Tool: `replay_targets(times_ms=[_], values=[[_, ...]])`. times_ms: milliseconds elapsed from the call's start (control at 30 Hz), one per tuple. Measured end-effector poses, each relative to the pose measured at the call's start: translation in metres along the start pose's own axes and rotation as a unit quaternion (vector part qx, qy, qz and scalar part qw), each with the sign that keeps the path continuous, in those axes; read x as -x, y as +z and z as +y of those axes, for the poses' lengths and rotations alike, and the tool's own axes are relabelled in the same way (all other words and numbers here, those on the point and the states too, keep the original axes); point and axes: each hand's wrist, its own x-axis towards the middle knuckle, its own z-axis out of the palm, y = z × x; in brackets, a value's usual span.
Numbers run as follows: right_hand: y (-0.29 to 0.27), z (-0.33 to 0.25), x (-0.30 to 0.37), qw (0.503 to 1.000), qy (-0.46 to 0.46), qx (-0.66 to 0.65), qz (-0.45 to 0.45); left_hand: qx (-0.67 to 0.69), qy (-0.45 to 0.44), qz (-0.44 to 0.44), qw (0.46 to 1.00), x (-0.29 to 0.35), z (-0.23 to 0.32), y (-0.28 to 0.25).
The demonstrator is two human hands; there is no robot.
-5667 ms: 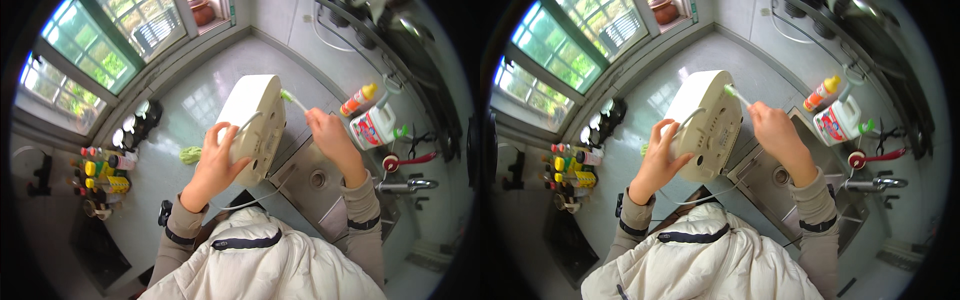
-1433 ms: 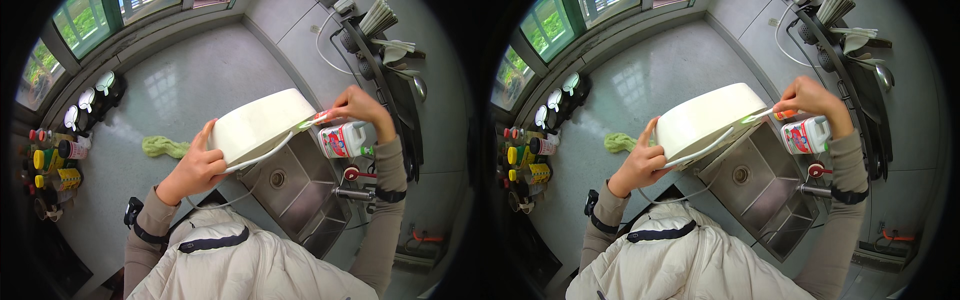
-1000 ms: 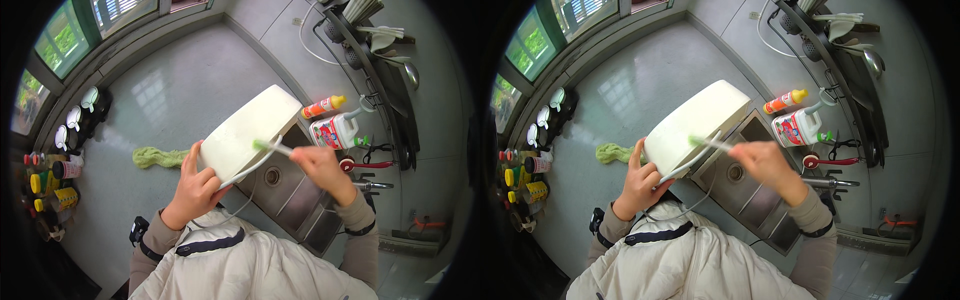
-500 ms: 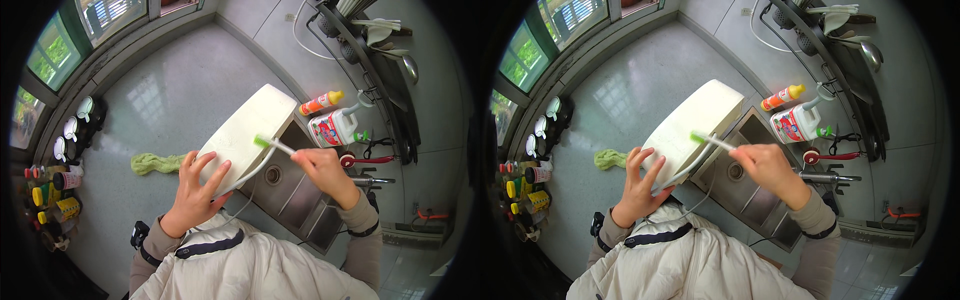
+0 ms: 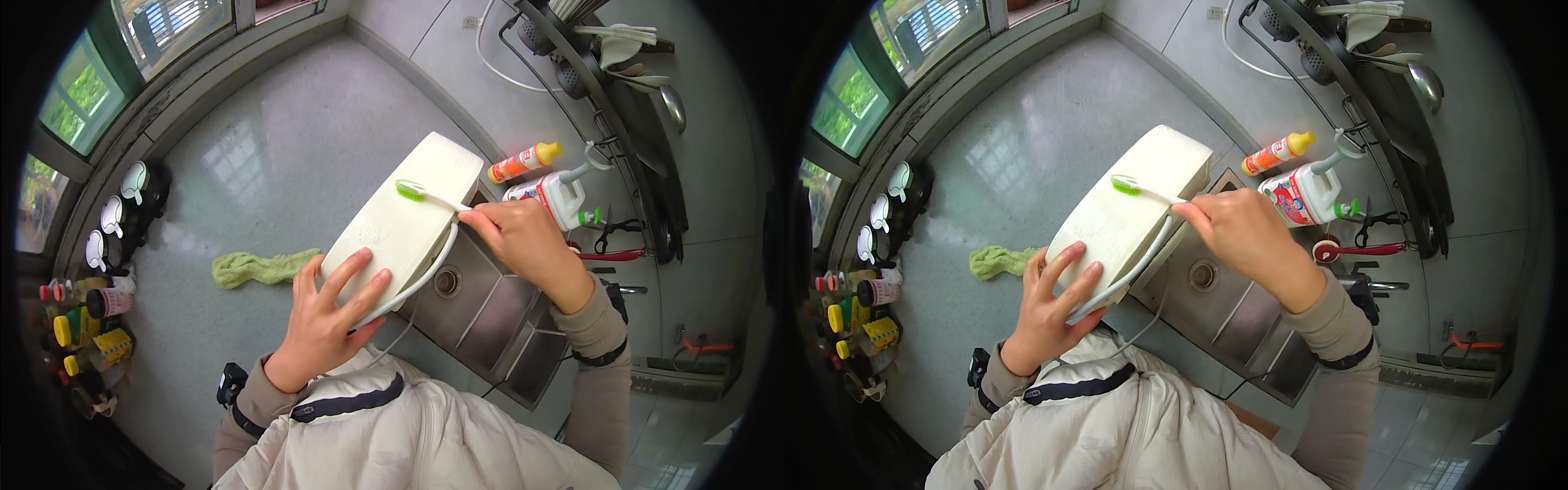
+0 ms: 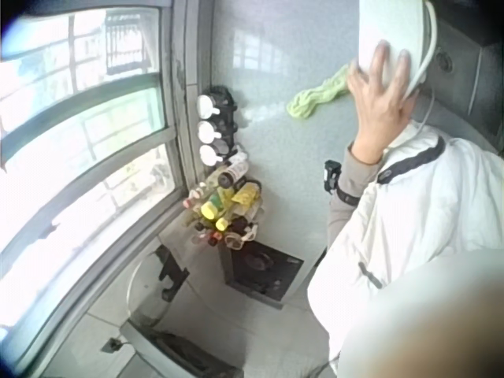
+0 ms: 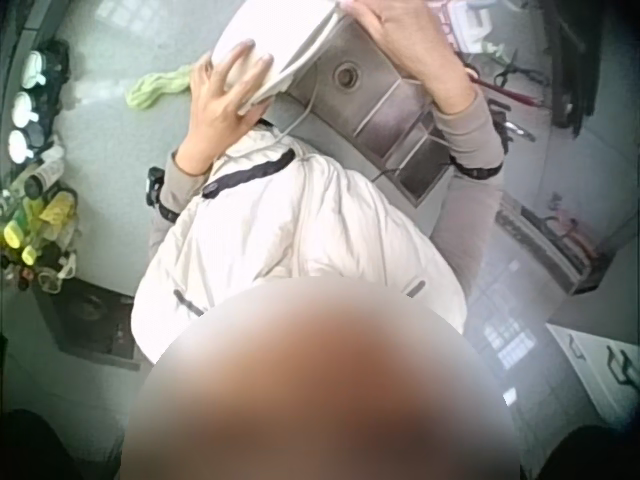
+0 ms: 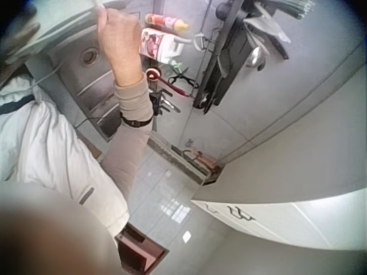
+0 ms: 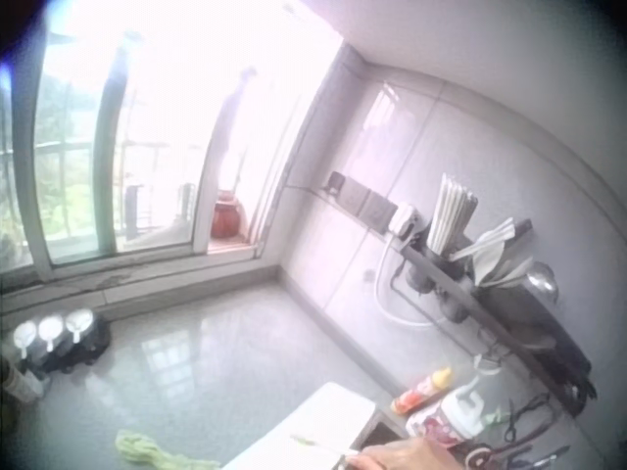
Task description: The person cleans a white square appliance by scrubbing its bottom and sides with a toothbrush, then wipes the top surface with a green cloth. The person repeatedly scrubs different areas of the appliance and finishes by wiping the top.
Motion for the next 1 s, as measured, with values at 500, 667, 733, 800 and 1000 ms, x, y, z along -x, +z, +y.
replay_targets(times_ms=[500,667,733,800,1000], values=[[-0.016,-0.014,-0.002,0.972,0.219,-0.045,-0.065,0.041,0.004,0.003,0.999,0.002,0.0,0.005],[-0.015,-0.018,-0.007,0.996,0.058,-0.066,-0.03,0.041,0.007,-0.001,0.999,0.002,0.0,0.005],[-0.018,-0.016,-0.004,0.987,0.147,-0.019,-0.055,0.047,-0.002,0.003,0.999,0.003,-0.001,0.005],[-0.021,-0.014,-0.001,0.967,0.231,0.004,-0.107,0.046,0.001,0.005,0.999,0.003,-0.001,0.006],[-0.013,-0.013,-0.008,0.997,0.071,0.013,-0.013,0.05,0.0,0.011,0.999,0.002,0.001,0.009]])
